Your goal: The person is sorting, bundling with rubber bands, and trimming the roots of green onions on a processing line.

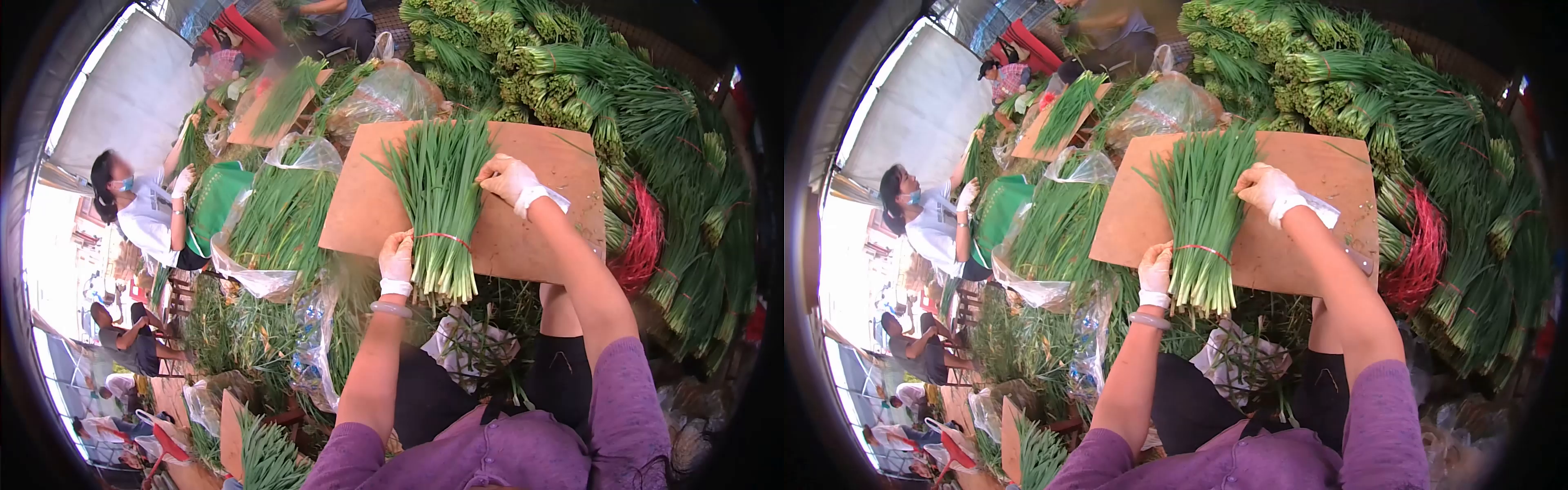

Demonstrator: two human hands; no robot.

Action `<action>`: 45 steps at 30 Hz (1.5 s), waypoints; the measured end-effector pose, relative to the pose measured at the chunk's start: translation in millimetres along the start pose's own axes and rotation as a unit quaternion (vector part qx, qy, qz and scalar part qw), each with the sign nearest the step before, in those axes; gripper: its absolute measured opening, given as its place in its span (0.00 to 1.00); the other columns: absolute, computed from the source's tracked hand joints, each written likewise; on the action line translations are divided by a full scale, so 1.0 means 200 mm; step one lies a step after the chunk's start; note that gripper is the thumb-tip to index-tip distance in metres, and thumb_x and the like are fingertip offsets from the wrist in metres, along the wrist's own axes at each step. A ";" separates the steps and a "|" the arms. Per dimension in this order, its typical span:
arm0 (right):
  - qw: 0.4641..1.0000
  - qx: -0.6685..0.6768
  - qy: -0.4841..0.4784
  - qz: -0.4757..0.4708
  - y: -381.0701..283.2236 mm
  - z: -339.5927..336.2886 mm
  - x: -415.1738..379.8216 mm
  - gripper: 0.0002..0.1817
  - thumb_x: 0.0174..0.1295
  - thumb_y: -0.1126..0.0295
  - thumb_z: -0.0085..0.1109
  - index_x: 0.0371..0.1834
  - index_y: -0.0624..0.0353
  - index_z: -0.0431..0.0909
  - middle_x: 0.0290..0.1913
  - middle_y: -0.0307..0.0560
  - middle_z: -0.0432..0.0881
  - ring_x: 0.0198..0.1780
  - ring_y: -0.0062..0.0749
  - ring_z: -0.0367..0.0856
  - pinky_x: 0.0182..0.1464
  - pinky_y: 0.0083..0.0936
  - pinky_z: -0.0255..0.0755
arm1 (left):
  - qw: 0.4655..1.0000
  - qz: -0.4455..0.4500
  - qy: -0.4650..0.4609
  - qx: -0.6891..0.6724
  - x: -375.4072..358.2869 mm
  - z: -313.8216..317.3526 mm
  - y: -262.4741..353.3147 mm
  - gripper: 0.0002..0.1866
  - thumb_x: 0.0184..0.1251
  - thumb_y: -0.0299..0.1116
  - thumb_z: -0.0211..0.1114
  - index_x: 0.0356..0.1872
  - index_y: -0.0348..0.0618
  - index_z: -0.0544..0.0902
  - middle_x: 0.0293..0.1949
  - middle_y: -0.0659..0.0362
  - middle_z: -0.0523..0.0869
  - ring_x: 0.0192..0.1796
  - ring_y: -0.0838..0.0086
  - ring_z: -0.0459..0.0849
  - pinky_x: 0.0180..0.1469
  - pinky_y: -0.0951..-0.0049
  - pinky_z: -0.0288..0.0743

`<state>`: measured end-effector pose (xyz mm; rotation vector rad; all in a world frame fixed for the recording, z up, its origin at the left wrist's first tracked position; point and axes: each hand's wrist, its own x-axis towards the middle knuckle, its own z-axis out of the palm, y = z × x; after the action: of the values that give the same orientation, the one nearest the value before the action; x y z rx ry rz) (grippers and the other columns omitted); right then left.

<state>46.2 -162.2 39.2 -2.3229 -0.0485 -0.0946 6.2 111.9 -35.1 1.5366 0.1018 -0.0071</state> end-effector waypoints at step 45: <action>0.867 0.380 -0.194 0.258 -0.08 0.30 -0.45 0.27 0.59 0.47 0.59 0.50 0.60 0.75 0.34 0.44 0.79 0.28 0.26 0.73 0.30 0.24 0.70 | 0.992 -0.087 -0.031 -0.090 -0.02 0.11 0.08 0.09 0.66 0.28 0.57 0.45 0.36 0.79 0.40 0.62 0.81 0.40 0.80 0.76 0.48 0.80 0.71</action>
<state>-42.1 -108.4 1.6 -1.4624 0.2875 0.5696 5.0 90.4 -18.9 1.3416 0.1821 -0.1805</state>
